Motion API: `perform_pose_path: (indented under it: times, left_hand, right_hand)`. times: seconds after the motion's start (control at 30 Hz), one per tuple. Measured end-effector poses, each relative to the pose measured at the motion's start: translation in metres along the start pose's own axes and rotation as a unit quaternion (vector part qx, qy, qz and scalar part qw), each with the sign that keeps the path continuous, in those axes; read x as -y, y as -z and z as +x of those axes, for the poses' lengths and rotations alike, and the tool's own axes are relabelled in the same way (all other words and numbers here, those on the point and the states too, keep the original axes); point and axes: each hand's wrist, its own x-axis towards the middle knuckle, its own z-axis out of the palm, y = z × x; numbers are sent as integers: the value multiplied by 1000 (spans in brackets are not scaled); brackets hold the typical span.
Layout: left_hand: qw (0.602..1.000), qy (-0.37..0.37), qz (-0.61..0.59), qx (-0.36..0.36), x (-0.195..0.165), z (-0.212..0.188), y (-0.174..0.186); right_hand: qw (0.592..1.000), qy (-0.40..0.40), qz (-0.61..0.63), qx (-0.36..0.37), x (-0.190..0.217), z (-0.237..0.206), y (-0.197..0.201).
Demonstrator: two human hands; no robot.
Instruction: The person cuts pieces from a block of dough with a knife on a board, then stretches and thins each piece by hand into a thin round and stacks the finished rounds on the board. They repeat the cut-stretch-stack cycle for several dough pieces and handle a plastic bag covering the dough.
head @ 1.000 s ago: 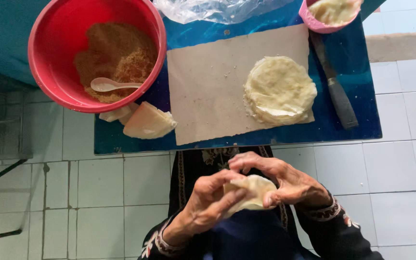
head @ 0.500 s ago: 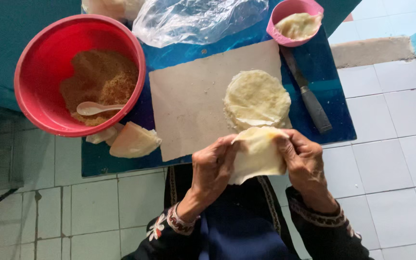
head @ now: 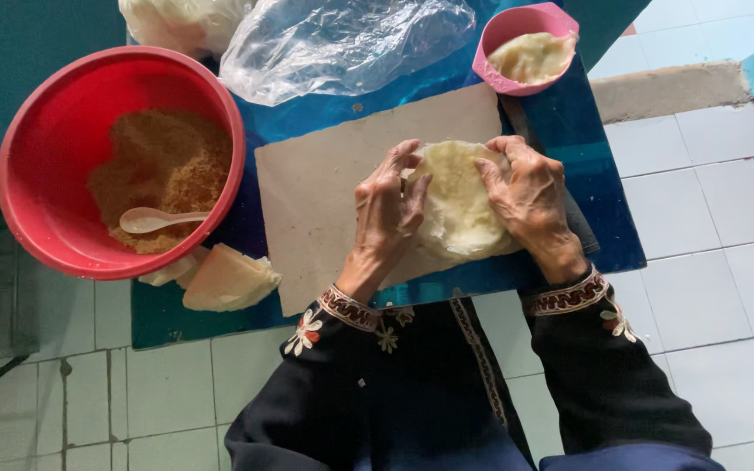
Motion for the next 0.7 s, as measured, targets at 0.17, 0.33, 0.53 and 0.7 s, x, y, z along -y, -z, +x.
perform_pose_path:
  times: [0.17,0.33,0.53,0.7]
  left_hand:
    - [998,-36,43,25,4,-16,4]
    - [985,-31,165,26,-1,-22,4]
    - [970,2,224,91,-3,-12,2]
    - [979,2,179,102,4,-5,1]
  right_hand:
    - [997,67,-26,-10,-7,-7,4]
    - [992,98,-74,-25,-3,-10,6]
    - [970,140,-186,68,1,0,7]
    - [966,95,-207,124,-1,8,4]
